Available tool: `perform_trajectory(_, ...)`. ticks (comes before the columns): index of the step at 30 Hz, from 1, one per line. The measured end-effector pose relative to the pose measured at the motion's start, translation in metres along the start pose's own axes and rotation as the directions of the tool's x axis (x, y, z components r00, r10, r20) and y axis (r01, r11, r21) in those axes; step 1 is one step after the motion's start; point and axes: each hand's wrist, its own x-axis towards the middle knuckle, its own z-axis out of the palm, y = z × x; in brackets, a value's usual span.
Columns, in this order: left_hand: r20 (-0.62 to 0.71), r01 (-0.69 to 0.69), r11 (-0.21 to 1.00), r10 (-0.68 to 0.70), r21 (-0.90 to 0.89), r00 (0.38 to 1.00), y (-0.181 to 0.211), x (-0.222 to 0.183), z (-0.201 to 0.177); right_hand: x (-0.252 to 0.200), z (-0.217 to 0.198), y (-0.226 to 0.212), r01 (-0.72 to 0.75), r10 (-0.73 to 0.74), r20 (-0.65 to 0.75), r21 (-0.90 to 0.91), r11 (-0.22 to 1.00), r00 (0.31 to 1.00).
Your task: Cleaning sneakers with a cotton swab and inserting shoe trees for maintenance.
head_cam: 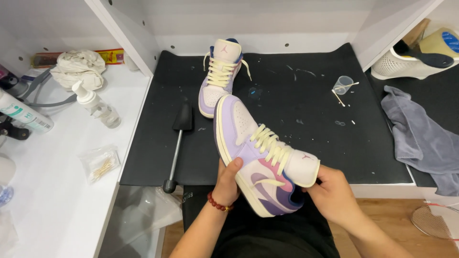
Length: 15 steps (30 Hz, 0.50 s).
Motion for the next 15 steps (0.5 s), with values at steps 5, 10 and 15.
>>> perform_trajectory(5, -0.057, 0.148, 0.929, -0.178, -0.339, 0.982, -0.002, 0.028, 0.034, -0.007, -0.012, -0.052, -0.008, 0.038, 0.066, -0.412, 0.911, 0.997)
perform_trajectory(10, -0.093, 0.217, 0.917, -0.261, -0.336, 0.961, -0.023, 0.051, 0.048, -0.01, -0.021, -0.044, -0.017, 0.003, -0.034, -0.418, 0.908, 0.999)
perform_trajectory(15, 0.009, 0.361, 0.823, -0.398, -0.438, 0.917, -0.029, 0.066, 0.04, -0.001, -0.024, -0.035, -0.062, 0.029, -0.08, -0.459, 0.886, 0.996)
